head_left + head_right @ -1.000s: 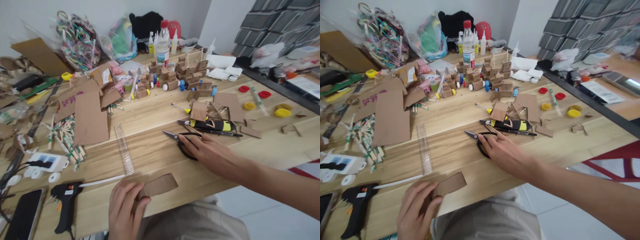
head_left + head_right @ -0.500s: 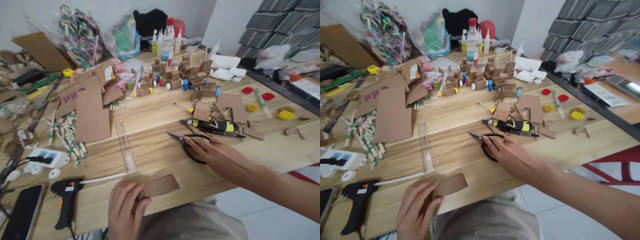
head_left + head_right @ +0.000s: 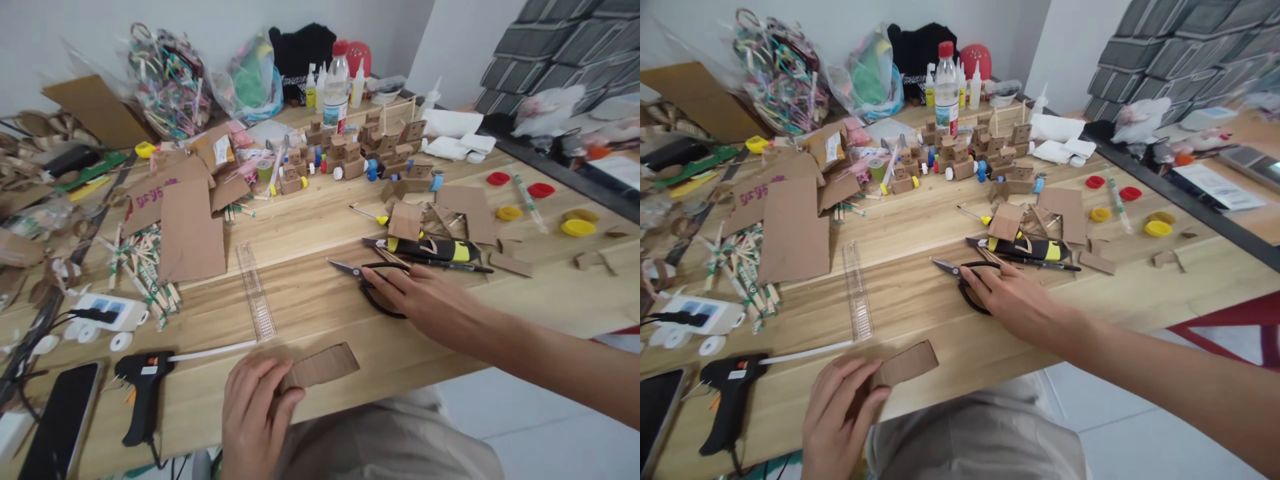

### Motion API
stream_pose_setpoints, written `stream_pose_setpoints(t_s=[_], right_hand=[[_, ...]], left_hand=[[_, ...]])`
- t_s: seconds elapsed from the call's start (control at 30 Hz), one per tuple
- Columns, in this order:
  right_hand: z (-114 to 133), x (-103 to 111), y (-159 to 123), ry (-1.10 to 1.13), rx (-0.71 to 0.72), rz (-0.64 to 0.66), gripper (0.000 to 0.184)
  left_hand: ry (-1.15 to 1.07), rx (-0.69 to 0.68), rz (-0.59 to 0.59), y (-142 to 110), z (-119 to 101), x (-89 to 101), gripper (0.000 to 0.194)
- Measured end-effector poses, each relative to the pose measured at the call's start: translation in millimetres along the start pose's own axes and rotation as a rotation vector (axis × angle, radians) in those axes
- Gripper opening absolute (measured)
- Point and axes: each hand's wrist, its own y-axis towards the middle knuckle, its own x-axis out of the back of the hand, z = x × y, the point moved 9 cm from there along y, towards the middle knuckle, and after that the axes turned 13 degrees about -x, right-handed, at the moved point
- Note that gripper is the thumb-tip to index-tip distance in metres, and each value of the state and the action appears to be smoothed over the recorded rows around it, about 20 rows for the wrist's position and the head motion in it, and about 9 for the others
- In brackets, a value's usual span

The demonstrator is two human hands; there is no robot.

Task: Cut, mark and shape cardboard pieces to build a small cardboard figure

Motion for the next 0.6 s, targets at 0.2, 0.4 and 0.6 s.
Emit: stream_pose_setpoints(t_s=[0.2,0.4,0.6], right_hand=[[-1,-4,7,-0.025,-0.02,0.03,0.055],[-10,16,-10,0.162,-0.141,-0.017,0.051],[-37,36,-51,0.368,-0.414,-0.15,0.046]], left_hand=[[-0.018,0.054,0.002,-3,3,-6.2,0.016],[0.081,0.028,0.014,3,-2,-8.5,0.015],[0.258,-0.139,0.189,31,-6,-26.9,0.019]])
